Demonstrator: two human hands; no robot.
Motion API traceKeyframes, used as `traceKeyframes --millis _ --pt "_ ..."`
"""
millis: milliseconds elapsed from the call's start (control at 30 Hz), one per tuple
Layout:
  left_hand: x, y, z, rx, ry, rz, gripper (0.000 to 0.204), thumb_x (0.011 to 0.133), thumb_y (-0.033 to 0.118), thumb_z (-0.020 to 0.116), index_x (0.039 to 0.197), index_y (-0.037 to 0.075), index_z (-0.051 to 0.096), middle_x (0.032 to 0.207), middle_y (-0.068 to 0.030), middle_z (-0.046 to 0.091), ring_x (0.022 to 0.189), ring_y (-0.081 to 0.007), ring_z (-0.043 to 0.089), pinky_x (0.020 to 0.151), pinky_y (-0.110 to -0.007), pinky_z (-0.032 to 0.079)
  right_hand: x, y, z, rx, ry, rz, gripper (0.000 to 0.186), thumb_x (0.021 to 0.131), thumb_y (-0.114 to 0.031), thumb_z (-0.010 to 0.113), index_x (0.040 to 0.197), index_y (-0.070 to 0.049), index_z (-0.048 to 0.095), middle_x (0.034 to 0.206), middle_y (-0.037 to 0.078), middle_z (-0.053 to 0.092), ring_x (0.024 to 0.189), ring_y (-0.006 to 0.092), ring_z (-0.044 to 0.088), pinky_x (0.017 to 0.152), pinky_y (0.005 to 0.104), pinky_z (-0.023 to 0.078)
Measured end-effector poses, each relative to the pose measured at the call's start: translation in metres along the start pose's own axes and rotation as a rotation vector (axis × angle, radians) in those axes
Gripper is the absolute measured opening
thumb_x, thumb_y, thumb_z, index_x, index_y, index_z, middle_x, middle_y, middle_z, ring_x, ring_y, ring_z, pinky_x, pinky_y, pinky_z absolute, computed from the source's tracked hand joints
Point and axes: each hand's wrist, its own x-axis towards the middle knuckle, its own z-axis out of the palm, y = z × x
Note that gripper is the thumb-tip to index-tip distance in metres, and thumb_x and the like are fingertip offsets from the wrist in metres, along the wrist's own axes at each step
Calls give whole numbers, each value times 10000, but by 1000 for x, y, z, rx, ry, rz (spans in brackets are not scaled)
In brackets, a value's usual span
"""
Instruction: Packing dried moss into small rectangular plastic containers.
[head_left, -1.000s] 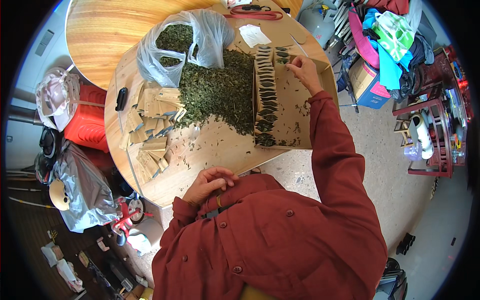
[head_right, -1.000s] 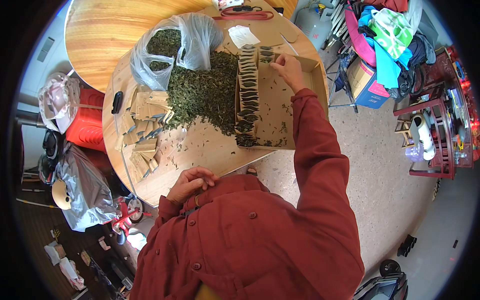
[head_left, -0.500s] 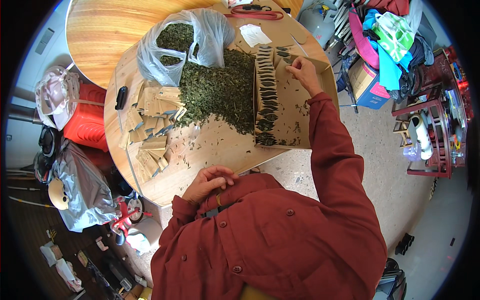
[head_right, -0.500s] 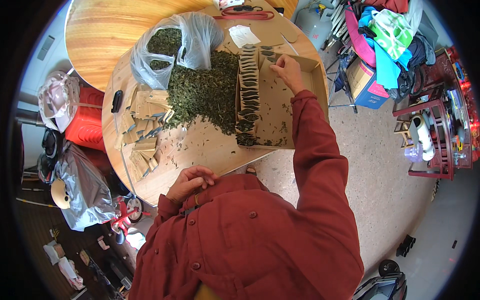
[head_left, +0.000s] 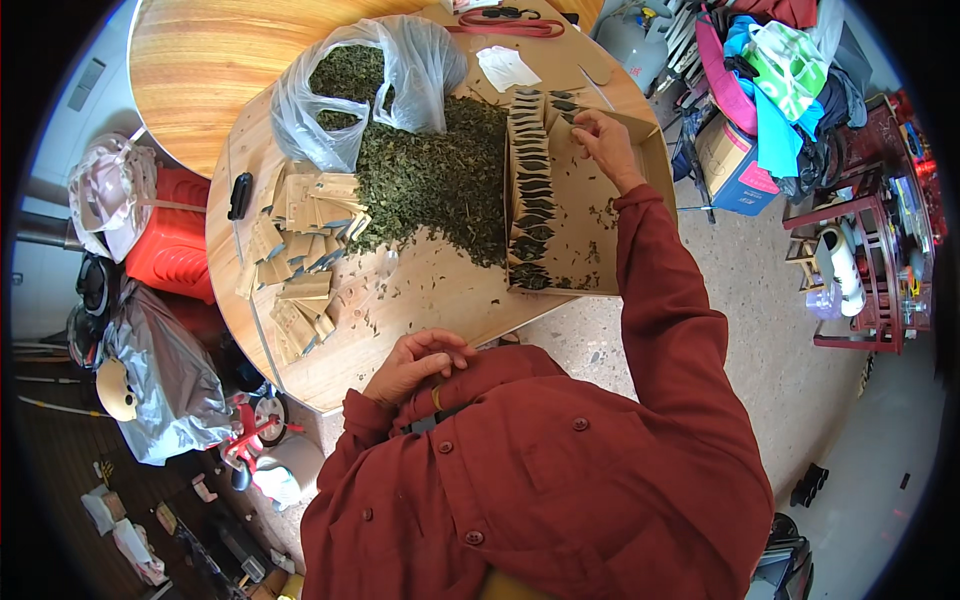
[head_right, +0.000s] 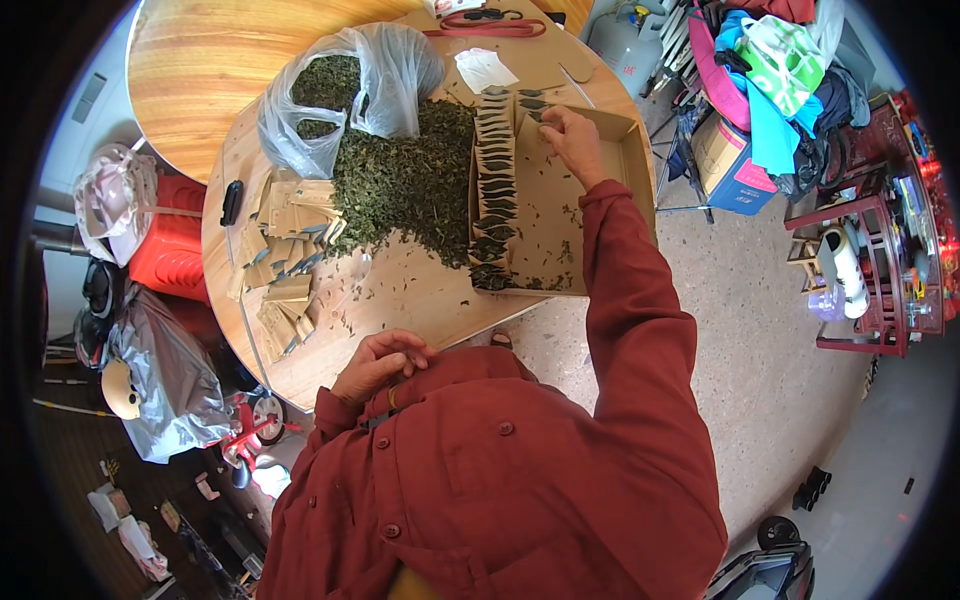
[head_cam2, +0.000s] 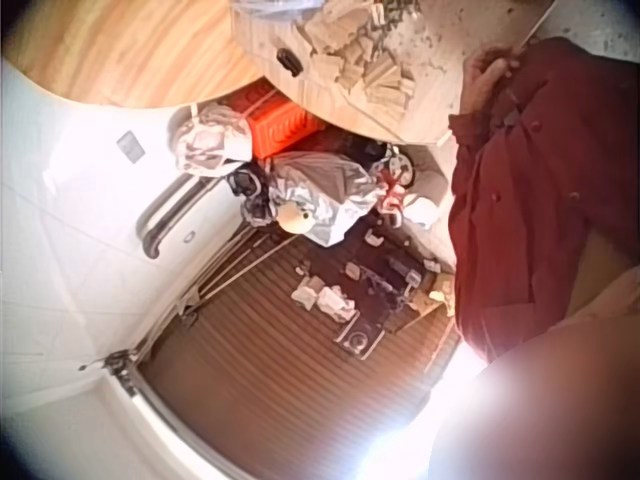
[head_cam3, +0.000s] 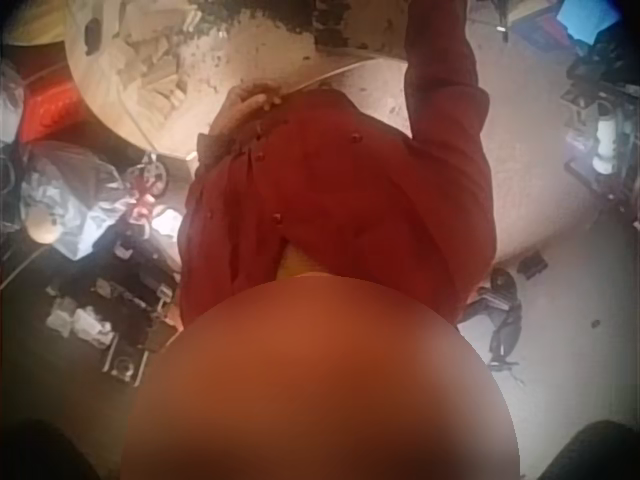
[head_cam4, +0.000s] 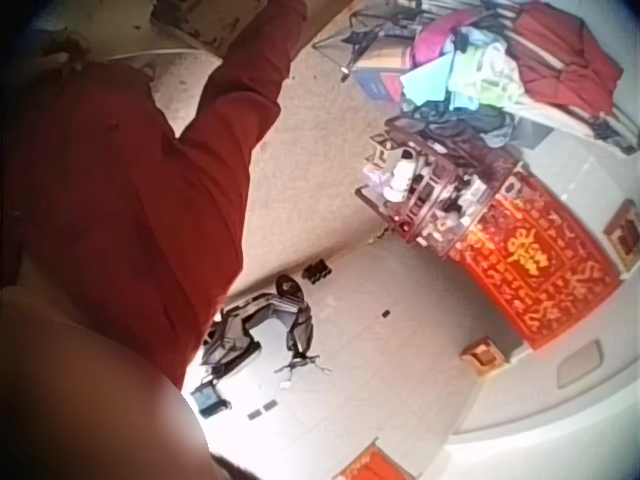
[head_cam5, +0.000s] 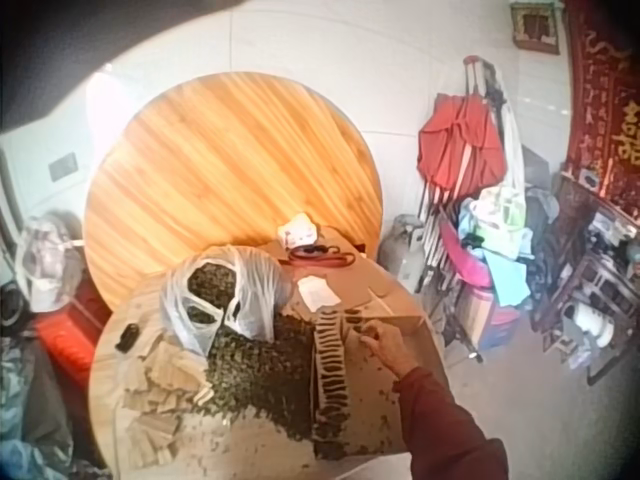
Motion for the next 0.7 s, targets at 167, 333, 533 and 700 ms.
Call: traceKeyframes --millis 167,333,533,700 --pt "0 0 0 -2 1 2 253 890 62 564 1136 11 594 1127 -129 651 934 -128 605 801 -226 473 6 2 3 -23 -21 -3 124 820 -102 662 905 -12 651 664 78 639 512 146 623 528 281 503" --pt "-1 -1 0 0 19 2 257 889 64 565 1139 8 592 1115 -122 652 934 -128 604 796 -229 476 7 -1 3 -72 -51 -33 97 828 -102 656 878 -19 652 660 78 632 516 158 630 541 282 503" --pt "-1 -1 -1 23 24 -4 248 891 71 563 1130 16 595 1113 -121 653 930 -129 603 802 -232 476 8 -3 2 -91 -64 -58 80 856 -71 634 889 0 645 674 32 617 525 94 579 510 237 466" --pt "0 -2 -2 34 19 -19 249 891 76 563 1131 20 594 1116 -122 652 934 -131 601 808 -235 474 11 -5 -1 -77 -96 -29 90 835 -93 652 878 -14 641 668 74 624 529 155 618 550 286 505"
